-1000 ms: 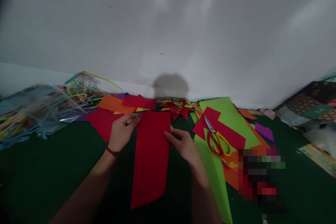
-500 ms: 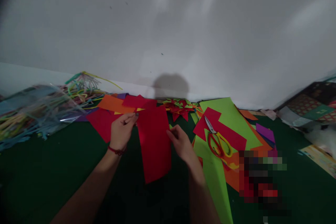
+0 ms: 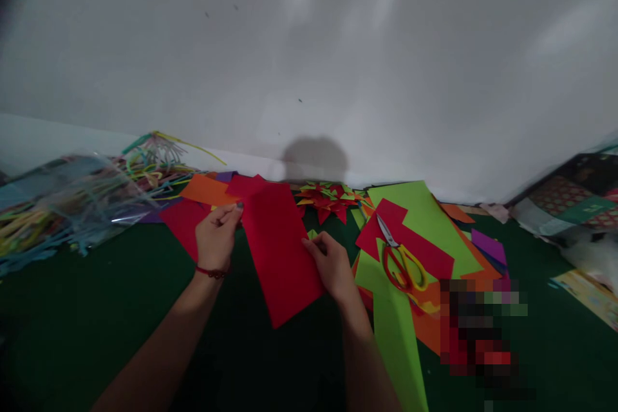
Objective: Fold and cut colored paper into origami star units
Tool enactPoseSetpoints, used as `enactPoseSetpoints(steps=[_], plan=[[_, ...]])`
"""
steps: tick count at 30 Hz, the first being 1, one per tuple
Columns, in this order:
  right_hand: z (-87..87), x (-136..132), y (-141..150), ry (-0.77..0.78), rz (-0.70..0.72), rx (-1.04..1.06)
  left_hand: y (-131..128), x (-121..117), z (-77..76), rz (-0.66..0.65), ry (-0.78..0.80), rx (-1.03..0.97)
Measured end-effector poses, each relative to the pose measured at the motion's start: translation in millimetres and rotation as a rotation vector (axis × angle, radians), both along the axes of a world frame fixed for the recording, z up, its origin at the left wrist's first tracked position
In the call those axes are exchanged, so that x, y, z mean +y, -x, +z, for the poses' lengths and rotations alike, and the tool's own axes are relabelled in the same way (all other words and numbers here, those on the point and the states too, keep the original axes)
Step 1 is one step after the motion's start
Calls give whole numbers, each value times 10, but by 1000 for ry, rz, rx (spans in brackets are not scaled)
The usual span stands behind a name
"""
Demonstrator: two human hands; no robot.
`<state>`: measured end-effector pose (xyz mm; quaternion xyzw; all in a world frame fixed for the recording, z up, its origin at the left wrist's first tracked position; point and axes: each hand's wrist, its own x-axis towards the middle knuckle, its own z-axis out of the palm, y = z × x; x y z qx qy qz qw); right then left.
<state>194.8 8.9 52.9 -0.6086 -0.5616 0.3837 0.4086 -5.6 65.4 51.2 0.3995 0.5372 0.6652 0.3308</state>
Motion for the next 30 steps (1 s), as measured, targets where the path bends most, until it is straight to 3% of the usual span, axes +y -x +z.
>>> enactPoseSetpoints(steps=[8,14,20,25,30], plan=[[65,-16,-67,70,173,28,99,58,-7,53,32,-58],[51,-48,-49,156,87,-20,114,100,-70,64,38,-107],[161,-134,-223,196,272,91,338,187,-70,95,54,-154],[269,-125,-341,79,207,116,304,109,36,-109,109,-127],[297,-172,-180,194,283,161,-55,-88,111,-361,158,-54]])
